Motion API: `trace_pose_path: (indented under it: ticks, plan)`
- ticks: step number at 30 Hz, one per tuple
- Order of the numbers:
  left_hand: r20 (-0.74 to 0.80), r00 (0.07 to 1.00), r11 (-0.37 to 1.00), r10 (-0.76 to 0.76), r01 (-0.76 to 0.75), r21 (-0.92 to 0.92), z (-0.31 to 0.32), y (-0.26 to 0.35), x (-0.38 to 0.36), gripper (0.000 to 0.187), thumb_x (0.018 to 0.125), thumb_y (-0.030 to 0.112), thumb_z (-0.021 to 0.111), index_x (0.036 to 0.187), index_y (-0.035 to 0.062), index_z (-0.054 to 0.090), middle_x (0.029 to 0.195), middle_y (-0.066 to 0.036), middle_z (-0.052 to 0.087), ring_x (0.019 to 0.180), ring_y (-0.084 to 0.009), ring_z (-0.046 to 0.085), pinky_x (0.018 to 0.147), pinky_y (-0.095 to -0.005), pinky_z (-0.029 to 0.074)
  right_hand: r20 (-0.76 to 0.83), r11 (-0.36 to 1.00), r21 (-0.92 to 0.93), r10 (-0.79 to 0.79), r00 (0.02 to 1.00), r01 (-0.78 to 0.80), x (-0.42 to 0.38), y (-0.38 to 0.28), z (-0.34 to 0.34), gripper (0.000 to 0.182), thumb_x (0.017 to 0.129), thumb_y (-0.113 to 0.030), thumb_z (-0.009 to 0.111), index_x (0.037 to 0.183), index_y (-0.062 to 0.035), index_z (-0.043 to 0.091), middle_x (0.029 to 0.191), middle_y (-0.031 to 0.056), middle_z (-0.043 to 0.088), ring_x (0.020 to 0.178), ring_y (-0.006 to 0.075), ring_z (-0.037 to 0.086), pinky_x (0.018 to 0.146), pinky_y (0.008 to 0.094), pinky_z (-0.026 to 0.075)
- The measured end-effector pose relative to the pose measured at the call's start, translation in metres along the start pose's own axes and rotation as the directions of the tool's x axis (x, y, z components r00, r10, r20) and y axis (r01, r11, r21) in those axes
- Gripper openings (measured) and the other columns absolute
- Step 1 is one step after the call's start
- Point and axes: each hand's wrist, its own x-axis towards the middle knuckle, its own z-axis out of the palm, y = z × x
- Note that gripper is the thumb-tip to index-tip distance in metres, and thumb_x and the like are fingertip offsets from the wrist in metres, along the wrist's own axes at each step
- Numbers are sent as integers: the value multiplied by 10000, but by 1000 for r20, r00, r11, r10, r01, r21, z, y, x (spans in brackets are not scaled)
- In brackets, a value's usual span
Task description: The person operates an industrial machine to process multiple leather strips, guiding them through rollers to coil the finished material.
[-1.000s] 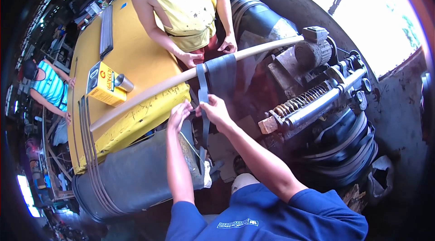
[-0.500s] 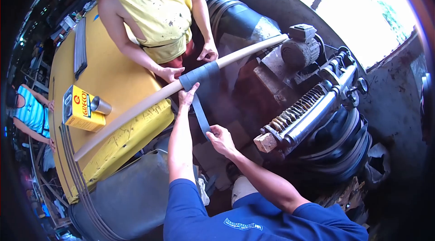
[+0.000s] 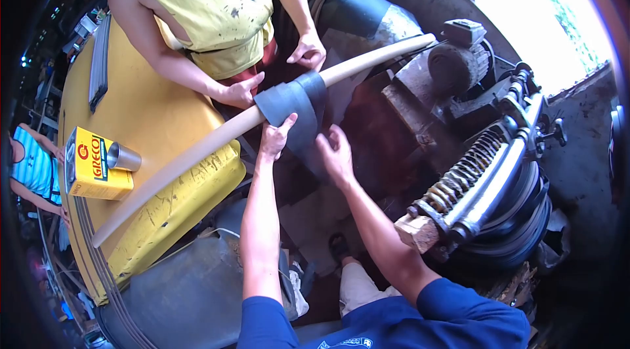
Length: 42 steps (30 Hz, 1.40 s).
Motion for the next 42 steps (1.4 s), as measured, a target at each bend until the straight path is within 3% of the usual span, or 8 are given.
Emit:
trace_pose_path:
  ticks: [5,7,12,21,26,33,37,42]
  plan:
    - [70,994,997,-82,82,1,-2,6,-7,350,884,171,714,1183,16,619,1112,-57,661,1024,-152,601,924,-302,451,-134,961,262,-54,990,88,87,0,16,741,916,-490,603,1424,9,396,1447,210,428,1324,299,431,1087,367,337]
    - [46,995,996,-93,93,-10,-4,4,-11,353,887,164,709,1193,14,616,1131,-59,658,1035,-155,601,927,-307,452,62,946,313,-107,992,82,101,-3,14,676,946,-483,564,1390,14,451,1379,193,504,1287,264,462,1078,347,340]
    - [79,995,991,-69,78,-110,-2,20,-10,360,886,130,700,1212,17,600,1151,-68,648,1042,-160,598,929,-316,455,150,904,410,-196,969,120,90,-20,12,317,911,-267,693,1092,-14,632,910,12,647,837,79,585,773,229,471]
    - [275,949,987,-157,155,31,-3,133,-53,501,860,108,716,1301,-8,508,1245,-101,592,1139,-184,551,1000,-330,415,273,795,605,-261,926,45,6,-77,-17,301,977,-244,584,1143,6,608,1006,32,671,887,90,618,798,249,494]
    - [189,968,958,-164,111,266,-6,196,-97,507,883,155,707,1304,-20,486,1232,-111,596,1128,-187,559,984,-330,435,413,716,685,-233,881,-132,-66,-118,-36,325,913,-168,677,1177,5,596,1014,48,679,902,106,623,832,263,499]
    - [171,971,979,-167,144,142,0,257,-147,619,871,99,716,1374,-24,376,1231,-127,587,1105,-171,576,974,-325,460,632,833,530,-263,729,-159,-127,-200,-86,392,876,-208,727,1193,-4,623,1098,47,664,992,121,594,908,309,475]
    - [-18,983,981,-182,183,67,19,299,-190,561,871,74,710,1336,-15,409,1159,-129,614,1065,-191,606,942,-348,488,678,850,526,-393,621,-36,-149,-243,-118,376,883,-227,716,1166,6,633,1046,49,679,943,114,614,874,305,503]
    - [58,998,995,13,-19,101,67,374,-234,458,897,102,681,1293,-10,480,1194,-106,615,1050,-191,617,926,-341,493,710,769,635,-542,450,-76,-177,-297,-164,422,902,-216,691,1242,5,577,1102,54,654,1012,120,596,913,305,484]
